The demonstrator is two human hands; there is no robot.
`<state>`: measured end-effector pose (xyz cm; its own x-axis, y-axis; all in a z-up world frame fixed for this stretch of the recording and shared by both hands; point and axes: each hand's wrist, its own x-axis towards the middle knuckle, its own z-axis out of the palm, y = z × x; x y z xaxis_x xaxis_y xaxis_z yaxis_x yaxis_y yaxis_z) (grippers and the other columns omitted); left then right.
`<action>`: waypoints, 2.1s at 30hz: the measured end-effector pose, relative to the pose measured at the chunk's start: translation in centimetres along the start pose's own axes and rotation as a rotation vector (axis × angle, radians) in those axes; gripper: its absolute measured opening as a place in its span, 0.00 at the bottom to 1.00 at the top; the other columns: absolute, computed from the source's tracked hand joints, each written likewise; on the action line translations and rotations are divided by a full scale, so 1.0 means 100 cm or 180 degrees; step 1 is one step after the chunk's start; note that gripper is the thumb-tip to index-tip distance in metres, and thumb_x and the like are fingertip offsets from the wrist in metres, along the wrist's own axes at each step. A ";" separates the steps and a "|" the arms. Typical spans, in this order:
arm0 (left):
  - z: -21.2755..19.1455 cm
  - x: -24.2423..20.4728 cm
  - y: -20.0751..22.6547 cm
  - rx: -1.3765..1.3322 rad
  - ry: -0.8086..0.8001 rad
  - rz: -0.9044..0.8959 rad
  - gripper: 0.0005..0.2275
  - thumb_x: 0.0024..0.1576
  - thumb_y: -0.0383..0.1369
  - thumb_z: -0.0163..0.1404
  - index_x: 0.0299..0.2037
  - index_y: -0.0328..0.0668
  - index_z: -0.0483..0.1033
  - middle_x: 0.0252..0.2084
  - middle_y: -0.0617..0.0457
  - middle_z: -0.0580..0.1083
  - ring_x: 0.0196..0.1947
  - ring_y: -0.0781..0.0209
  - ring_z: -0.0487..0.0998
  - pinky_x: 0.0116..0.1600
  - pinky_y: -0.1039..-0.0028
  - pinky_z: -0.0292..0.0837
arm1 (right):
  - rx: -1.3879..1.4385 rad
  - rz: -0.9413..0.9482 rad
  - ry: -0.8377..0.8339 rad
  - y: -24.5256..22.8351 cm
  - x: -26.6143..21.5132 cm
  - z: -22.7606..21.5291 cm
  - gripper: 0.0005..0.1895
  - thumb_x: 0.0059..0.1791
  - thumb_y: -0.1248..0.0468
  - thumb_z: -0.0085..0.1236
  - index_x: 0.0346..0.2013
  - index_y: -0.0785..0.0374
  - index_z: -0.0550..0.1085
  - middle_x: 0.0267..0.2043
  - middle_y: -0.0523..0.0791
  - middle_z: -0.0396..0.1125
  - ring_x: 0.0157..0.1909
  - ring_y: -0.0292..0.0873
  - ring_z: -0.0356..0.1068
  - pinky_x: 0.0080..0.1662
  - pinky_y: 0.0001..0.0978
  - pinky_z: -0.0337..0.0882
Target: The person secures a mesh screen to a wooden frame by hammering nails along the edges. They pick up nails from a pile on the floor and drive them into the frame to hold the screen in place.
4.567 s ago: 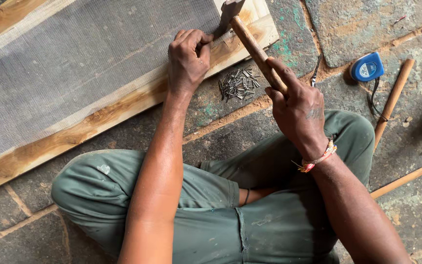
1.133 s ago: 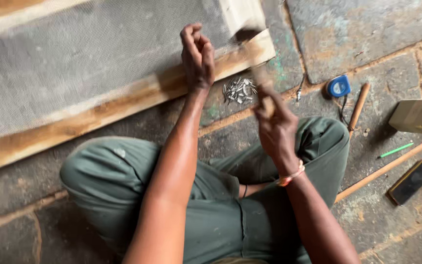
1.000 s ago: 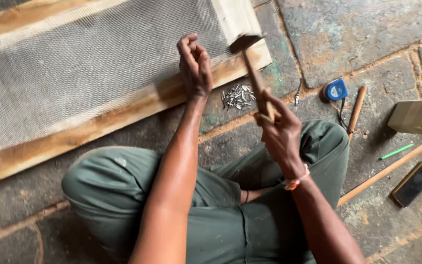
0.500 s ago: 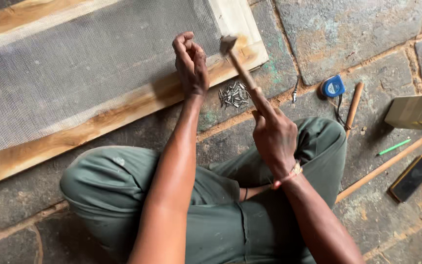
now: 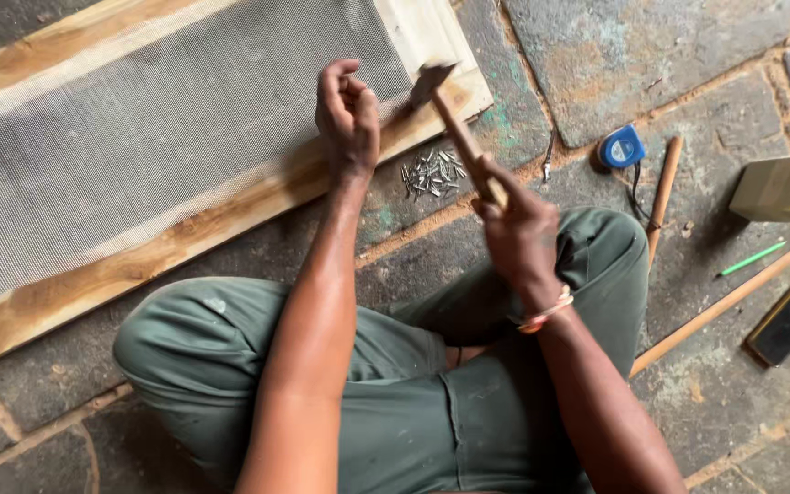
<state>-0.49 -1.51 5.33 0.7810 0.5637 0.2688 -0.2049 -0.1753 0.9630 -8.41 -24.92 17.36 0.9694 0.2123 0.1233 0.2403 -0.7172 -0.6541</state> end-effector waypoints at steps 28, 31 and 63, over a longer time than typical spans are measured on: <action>0.040 -0.097 -0.023 0.2482 -0.2090 0.0967 0.05 0.58 0.22 0.54 0.41 0.31 0.83 0.23 0.46 0.74 0.15 0.66 0.72 0.12 0.80 0.65 | 0.3161 0.2301 -0.0235 0.036 0.025 -0.046 0.31 0.53 0.71 0.59 0.70 0.55 0.65 0.31 0.47 0.71 0.21 0.38 0.68 0.22 0.32 0.69; 0.042 -0.094 -0.026 0.2722 -0.2248 0.1197 0.05 0.59 0.19 0.51 0.33 0.32 0.80 0.24 0.48 0.73 0.16 0.67 0.72 0.14 0.80 0.66 | 0.3131 0.2326 -0.0252 0.035 0.025 -0.046 0.31 0.52 0.70 0.59 0.70 0.54 0.65 0.31 0.46 0.71 0.22 0.37 0.68 0.22 0.31 0.69; -0.085 -0.035 0.044 0.2104 -0.0454 0.0055 0.06 0.61 0.29 0.57 0.45 0.42 0.86 0.36 0.52 0.78 0.30 0.65 0.76 0.32 0.76 0.72 | 0.3079 0.2349 -0.0582 0.021 0.021 -0.045 0.32 0.53 0.71 0.59 0.72 0.58 0.64 0.31 0.46 0.70 0.22 0.38 0.68 0.22 0.31 0.69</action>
<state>-9.14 2.66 8.84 0.8604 0.4523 0.2348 0.1505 -0.6657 0.7309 -5.64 -28.93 19.63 0.8171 0.1101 -0.5659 -0.5741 0.0658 -0.8161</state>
